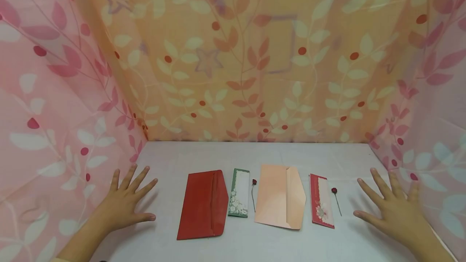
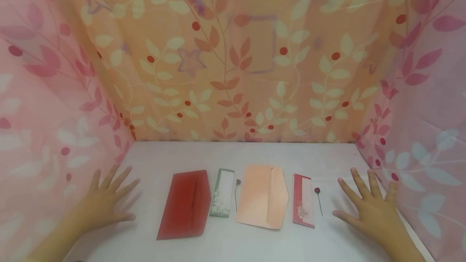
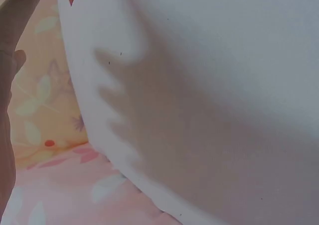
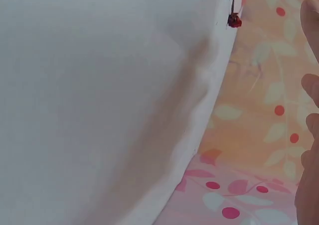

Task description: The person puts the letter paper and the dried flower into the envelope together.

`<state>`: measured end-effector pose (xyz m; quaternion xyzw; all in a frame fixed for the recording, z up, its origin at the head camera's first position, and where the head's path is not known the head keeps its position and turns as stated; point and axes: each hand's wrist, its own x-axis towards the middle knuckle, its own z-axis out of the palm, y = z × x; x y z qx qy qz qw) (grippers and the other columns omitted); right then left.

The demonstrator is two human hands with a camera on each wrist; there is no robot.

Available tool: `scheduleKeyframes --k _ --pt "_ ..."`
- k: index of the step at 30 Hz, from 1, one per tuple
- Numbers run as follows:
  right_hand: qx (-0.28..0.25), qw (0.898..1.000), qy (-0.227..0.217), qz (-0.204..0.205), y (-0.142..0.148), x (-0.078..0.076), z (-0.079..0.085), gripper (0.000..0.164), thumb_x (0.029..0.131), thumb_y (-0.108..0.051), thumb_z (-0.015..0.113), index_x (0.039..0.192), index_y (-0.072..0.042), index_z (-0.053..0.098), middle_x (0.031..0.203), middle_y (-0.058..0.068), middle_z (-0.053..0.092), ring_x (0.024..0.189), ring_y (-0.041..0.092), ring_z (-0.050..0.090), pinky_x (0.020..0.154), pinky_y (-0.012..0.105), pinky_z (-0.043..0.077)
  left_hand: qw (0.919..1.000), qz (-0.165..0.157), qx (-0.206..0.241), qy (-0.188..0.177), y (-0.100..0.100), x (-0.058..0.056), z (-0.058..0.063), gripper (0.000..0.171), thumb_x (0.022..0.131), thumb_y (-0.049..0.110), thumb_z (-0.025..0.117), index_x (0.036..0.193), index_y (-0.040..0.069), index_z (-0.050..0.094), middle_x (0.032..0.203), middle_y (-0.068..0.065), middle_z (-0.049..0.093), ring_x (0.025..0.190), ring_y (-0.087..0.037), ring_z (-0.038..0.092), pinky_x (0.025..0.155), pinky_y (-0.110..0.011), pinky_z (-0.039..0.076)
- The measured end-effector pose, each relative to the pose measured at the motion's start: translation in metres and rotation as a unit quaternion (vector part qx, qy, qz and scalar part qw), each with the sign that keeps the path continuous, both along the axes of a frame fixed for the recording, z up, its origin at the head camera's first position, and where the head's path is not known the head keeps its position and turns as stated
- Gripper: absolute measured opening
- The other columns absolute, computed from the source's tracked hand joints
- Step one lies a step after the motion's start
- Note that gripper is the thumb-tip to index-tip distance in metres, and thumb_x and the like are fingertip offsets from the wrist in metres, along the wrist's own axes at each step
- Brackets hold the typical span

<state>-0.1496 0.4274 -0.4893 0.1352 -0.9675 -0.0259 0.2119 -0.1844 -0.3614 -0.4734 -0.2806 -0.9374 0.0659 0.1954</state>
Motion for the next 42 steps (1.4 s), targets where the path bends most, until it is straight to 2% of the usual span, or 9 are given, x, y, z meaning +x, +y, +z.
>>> scheduleKeyframes --k 7,11,14,20,27,34,42 --pt "-0.013 1.000 0.003 0.018 -0.010 -0.004 -0.003 0.107 0.074 -0.073 0.074 0.162 -0.039 0.025 0.174 0.004 0.002 0.156 0.037 -0.018 0.107 0.073 -0.026 0.9999 0.003 0.010 -0.014 0.005 0.001 0.000 0.103 0.072 0.085 0.066 0.151 0.022 0.049 0.173 -0.008 0.007 0.157 -0.042 -0.006 0.117 -0.070 -0.014" --pt "-0.025 0.999 0.006 0.031 -0.018 -0.005 -0.005 0.107 0.074 -0.071 0.076 0.162 -0.037 0.027 0.174 0.002 0.000 0.157 0.037 -0.016 0.107 0.073 -0.025 0.9998 -0.001 0.013 -0.012 0.007 0.001 0.001 0.104 0.072 0.084 0.068 0.155 0.025 0.044 0.173 -0.009 0.008 0.157 -0.042 -0.005 0.117 -0.070 -0.013" --pt "-0.032 0.999 0.011 0.039 -0.026 -0.007 -0.008 0.106 0.073 -0.070 0.077 0.161 -0.034 0.031 0.174 0.004 0.005 0.157 0.036 -0.015 0.108 0.073 -0.025 0.9998 -0.003 0.015 -0.012 0.008 0.002 0.001 0.105 0.072 0.084 0.068 0.157 0.027 0.041 0.173 -0.009 0.009 0.157 -0.042 -0.005 0.117 -0.070 -0.013" --pt "-0.031 0.999 0.022 0.039 -0.042 -0.010 -0.011 0.100 0.074 -0.070 0.076 0.158 -0.032 0.037 0.172 0.008 0.017 0.158 0.034 -0.010 0.111 0.073 -0.021 0.9996 -0.009 0.022 -0.011 0.011 0.001 0.004 0.105 0.072 0.084 0.068 0.154 0.023 0.045 0.173 -0.010 0.011 0.158 -0.041 -0.005 0.118 -0.069 -0.013" --pt "-0.031 0.998 0.015 0.046 -0.060 -0.014 -0.008 0.101 0.076 -0.072 0.074 0.160 -0.032 0.034 0.172 0.007 0.014 0.158 0.034 -0.010 0.111 0.072 -0.022 0.9995 -0.009 0.025 -0.017 0.016 -0.001 0.003 0.105 0.071 0.082 0.071 0.155 0.024 0.044 0.172 -0.012 0.015 0.158 -0.040 -0.005 0.118 -0.070 -0.013" --pt "-0.044 0.997 0.019 0.056 -0.079 -0.018 -0.005 0.100 0.075 -0.070 0.076 0.158 -0.031 0.038 0.169 0.011 0.024 0.159 0.034 -0.006 0.113 0.072 -0.018 0.9990 -0.004 0.031 -0.030 0.024 0.000 0.007 0.108 0.070 0.080 0.073 0.156 0.024 0.042 0.172 -0.012 0.014 0.157 -0.042 -0.004 0.117 -0.069 -0.015" --pt "-0.043 0.997 0.005 0.056 -0.100 -0.021 -0.005 0.096 0.079 -0.071 0.072 0.159 -0.029 0.038 0.170 0.008 0.024 0.159 0.032 -0.007 0.115 0.070 -0.018 0.9962 -0.014 0.059 -0.063 0.037 0.002 0.013 0.108 0.073 0.077 0.074 0.161 0.029 0.032 0.172 -0.011 0.012 0.157 -0.042 -0.006 0.117 -0.068 -0.016"
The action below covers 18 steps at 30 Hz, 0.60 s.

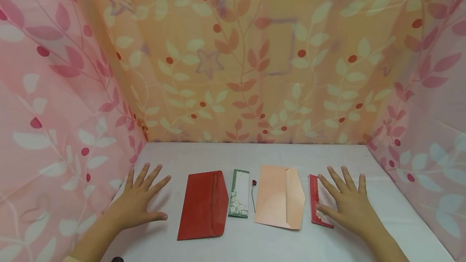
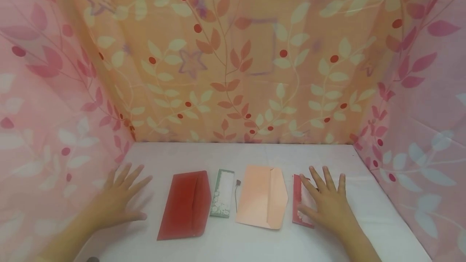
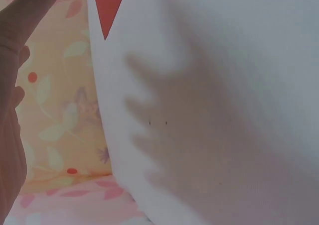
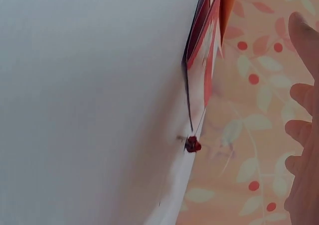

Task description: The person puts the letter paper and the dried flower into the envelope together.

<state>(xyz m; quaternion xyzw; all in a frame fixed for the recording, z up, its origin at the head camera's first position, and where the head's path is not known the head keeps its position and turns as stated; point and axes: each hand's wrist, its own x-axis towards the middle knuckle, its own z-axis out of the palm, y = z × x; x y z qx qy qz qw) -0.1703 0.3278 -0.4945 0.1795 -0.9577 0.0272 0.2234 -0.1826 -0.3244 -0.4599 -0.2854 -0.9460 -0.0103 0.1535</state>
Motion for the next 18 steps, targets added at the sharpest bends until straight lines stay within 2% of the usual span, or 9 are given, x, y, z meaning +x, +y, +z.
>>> scheduleKeyframes --k 7,11,15,18 --pt "-0.015 1.000 -0.006 0.014 -0.017 -0.005 -0.004 0.093 0.080 -0.074 0.069 0.157 -0.028 0.041 0.170 0.006 0.023 0.159 0.033 -0.004 0.116 0.069 -0.017 0.9994 -0.007 0.028 -0.020 0.013 0.000 0.000 0.109 0.073 0.074 0.077 0.161 0.029 0.031 0.172 -0.010 0.011 0.157 -0.042 -0.005 0.118 -0.067 -0.015" --pt "-0.038 0.999 -0.011 0.027 -0.028 -0.006 -0.006 0.093 0.081 -0.072 0.071 0.157 -0.027 0.042 0.170 0.005 0.023 0.159 0.033 0.000 0.117 0.068 -0.015 0.9982 0.004 0.035 -0.050 0.020 -0.001 0.000 0.108 0.073 0.075 0.075 0.161 0.031 0.030 0.173 -0.009 0.008 0.157 -0.042 -0.007 0.118 -0.064 -0.018" --pt "-0.072 0.996 -0.021 0.042 -0.039 -0.006 -0.006 0.092 0.081 -0.067 0.075 0.157 -0.027 0.042 0.170 0.005 0.025 0.159 0.034 0.005 0.118 0.068 -0.013 0.9961 0.022 0.047 -0.071 0.026 -0.003 0.001 0.107 0.073 0.073 0.077 0.161 0.033 0.031 0.173 -0.007 0.007 0.157 -0.043 -0.006 0.118 -0.069 -0.011" --pt "-0.086 0.995 -0.027 0.048 -0.048 -0.006 -0.007 0.091 0.082 -0.066 0.075 0.157 -0.027 0.042 0.169 0.006 0.028 0.159 0.034 0.007 0.119 0.067 -0.013 0.9935 0.019 0.074 -0.085 0.034 -0.003 0.003 0.105 0.072 0.070 0.080 0.159 0.032 0.035 0.173 -0.007 0.009 0.157 -0.044 -0.005 0.118 -0.072 -0.007"
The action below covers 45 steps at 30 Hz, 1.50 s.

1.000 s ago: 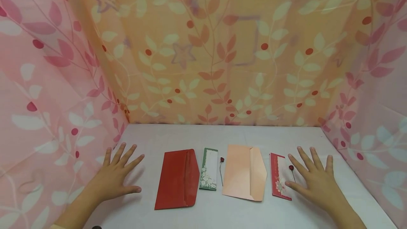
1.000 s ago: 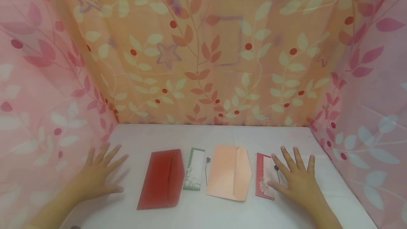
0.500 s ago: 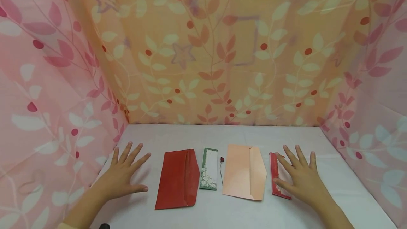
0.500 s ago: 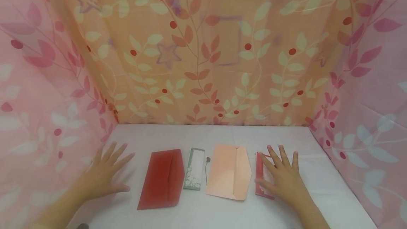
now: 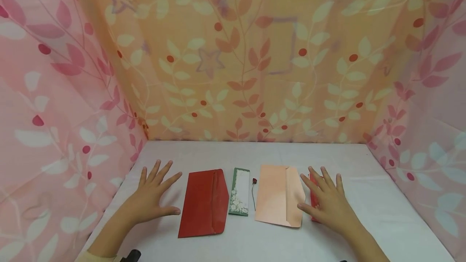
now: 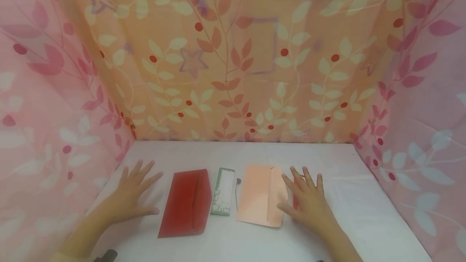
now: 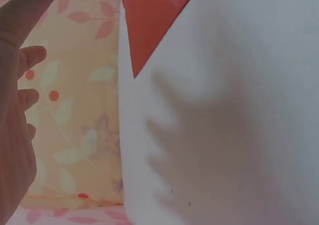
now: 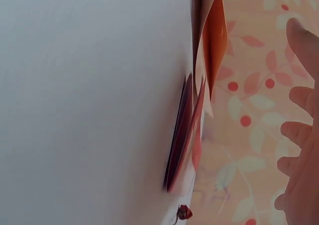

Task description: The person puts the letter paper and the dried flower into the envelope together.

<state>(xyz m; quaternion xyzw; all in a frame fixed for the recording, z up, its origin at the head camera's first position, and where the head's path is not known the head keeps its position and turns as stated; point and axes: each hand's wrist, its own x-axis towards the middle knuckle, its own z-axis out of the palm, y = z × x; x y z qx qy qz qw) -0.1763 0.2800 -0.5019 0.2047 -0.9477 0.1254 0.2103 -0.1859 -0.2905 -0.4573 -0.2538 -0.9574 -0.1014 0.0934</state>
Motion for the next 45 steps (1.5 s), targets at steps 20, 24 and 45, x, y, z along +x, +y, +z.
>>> scheduleKeyframes --k 20,24,45 --pt "-0.033 0.998 -0.009 0.062 -0.053 0.001 -0.006 0.085 0.087 -0.065 0.071 0.157 -0.027 0.042 0.170 -0.002 0.024 0.158 0.035 0.014 0.123 0.063 -0.008 0.9954 -0.043 0.061 -0.059 0.045 -0.005 -0.008 0.098 0.068 0.064 0.086 0.152 0.032 0.048 0.171 -0.002 0.020 0.158 -0.040 0.005 0.120 -0.071 0.000" --pt "-0.043 0.996 0.003 0.080 -0.068 0.000 -0.006 0.082 0.086 -0.062 0.073 0.154 -0.023 0.047 0.168 0.001 0.028 0.157 0.036 0.018 0.123 0.065 -0.002 0.9942 -0.052 0.065 -0.069 0.056 -0.007 -0.008 0.099 0.066 0.063 0.087 0.152 0.032 0.049 0.171 -0.002 0.021 0.158 -0.040 0.006 0.119 -0.072 0.002" --pt "-0.050 0.990 -0.040 0.128 -0.139 -0.002 -0.010 0.080 0.087 -0.065 0.070 0.155 -0.035 0.042 0.169 -0.008 0.025 0.157 0.029 0.019 0.124 0.061 0.007 0.9902 -0.097 0.047 -0.089 0.079 -0.016 -0.025 0.102 0.070 0.070 0.082 0.156 0.032 0.042 0.173 0.001 0.010 0.158 -0.037 -0.002 0.120 -0.071 0.003"
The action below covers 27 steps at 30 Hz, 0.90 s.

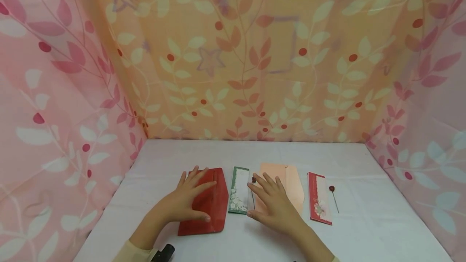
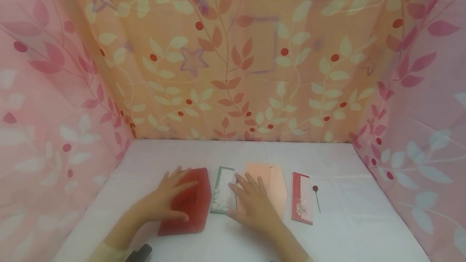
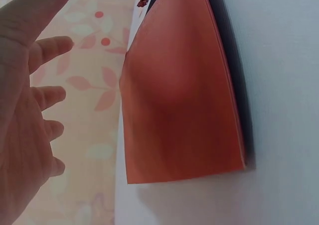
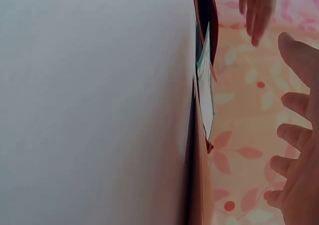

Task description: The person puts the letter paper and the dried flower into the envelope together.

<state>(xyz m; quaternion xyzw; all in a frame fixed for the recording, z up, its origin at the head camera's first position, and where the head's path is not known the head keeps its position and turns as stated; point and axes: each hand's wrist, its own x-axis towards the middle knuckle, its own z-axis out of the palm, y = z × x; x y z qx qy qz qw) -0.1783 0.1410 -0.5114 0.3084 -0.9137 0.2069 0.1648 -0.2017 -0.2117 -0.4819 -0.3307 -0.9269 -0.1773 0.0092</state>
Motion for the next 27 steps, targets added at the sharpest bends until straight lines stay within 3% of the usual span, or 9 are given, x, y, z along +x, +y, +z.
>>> scheduleKeyframes --k 5,12,19,27 --pt "-0.006 1.000 -0.015 0.013 -0.018 -0.001 -0.002 0.077 0.087 -0.066 0.070 0.151 -0.028 0.050 0.167 -0.005 0.030 0.156 0.029 0.024 0.119 0.067 0.016 0.9998 -0.006 0.016 -0.011 0.001 -0.001 -0.002 0.089 0.070 0.068 0.083 0.145 0.028 0.054 0.172 -0.003 0.015 0.157 -0.042 0.003 0.118 -0.073 0.003" --pt "-0.016 0.997 -0.066 0.032 -0.037 -0.004 -0.006 0.075 0.089 -0.067 0.067 0.150 -0.026 0.052 0.166 -0.006 0.032 0.156 0.030 0.022 0.121 0.066 0.012 0.9991 0.003 0.010 -0.041 0.002 -0.003 -0.005 0.089 0.069 0.072 0.081 0.144 0.031 0.054 0.171 -0.006 0.017 0.158 -0.041 0.002 0.118 -0.073 0.005" --pt "-0.029 0.995 -0.088 0.044 -0.057 -0.007 -0.011 0.068 0.090 -0.055 0.072 0.148 -0.024 0.054 0.163 -0.001 0.040 0.153 0.034 0.030 0.119 0.068 0.017 0.9996 0.002 -0.001 -0.029 0.000 -0.013 -0.007 0.088 0.069 0.071 0.082 0.143 0.031 0.054 0.170 -0.011 0.020 0.157 -0.043 0.004 0.117 -0.074 0.007" --pt "-0.043 0.992 -0.111 0.050 -0.077 -0.008 -0.012 0.061 0.090 -0.040 0.076 0.143 -0.015 0.059 0.154 0.008 0.051 0.145 0.041 0.042 0.115 0.070 0.027 0.9986 -0.012 0.007 -0.051 0.003 -0.014 -0.006 0.088 0.070 0.068 0.083 0.143 0.028 0.055 0.169 -0.014 0.022 0.155 -0.048 0.006 0.117 -0.075 0.007"
